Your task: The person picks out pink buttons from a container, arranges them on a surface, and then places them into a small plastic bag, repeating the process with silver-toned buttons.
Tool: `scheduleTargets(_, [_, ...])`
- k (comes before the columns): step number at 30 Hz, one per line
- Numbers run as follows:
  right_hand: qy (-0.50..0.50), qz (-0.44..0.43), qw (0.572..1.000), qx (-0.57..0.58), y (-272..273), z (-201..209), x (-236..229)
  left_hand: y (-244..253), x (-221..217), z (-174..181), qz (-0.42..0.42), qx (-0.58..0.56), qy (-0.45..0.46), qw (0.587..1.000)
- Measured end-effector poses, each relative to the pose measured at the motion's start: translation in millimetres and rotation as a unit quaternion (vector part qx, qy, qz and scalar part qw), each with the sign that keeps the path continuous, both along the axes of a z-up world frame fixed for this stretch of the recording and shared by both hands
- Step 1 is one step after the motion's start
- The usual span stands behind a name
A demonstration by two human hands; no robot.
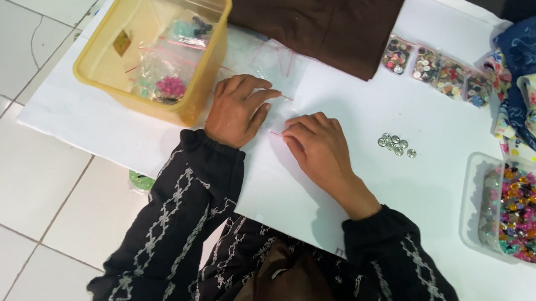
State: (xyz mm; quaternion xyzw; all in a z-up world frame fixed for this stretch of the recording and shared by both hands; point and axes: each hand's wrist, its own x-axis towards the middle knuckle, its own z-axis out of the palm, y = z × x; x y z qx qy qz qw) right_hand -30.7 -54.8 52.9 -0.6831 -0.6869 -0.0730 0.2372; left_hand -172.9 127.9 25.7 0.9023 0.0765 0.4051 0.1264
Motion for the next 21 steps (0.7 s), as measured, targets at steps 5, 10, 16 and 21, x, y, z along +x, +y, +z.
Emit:
scheduleTargets(5, [0.366, -0.02, 0.93, -0.011, -35.3, 29.2, 20.2, -31.1, 13.1, 45.0, -0.108, -0.132, -0.026, 0.985])
scheduleTargets(10, [0.548, -0.082, 0.832, -0.015, -77.2, 42.1, 48.6, -63.5, 74.9, 48.9, -0.27, -0.264, -0.037, 0.925])
scheduleTargets(16, [0.587, -0.092, 0.8, 0.085, -111.5, 23.1, 75.2, -110.0, 134.1, 44.6, -0.224, -0.411, 0.084, 0.88])
scheduleTargets(21, [0.558, -0.132, 0.808, 0.133, -120.5, 9.2, 92.9, -119.2, 147.5, 19.6, -0.215, -0.462, 0.064, 0.858])
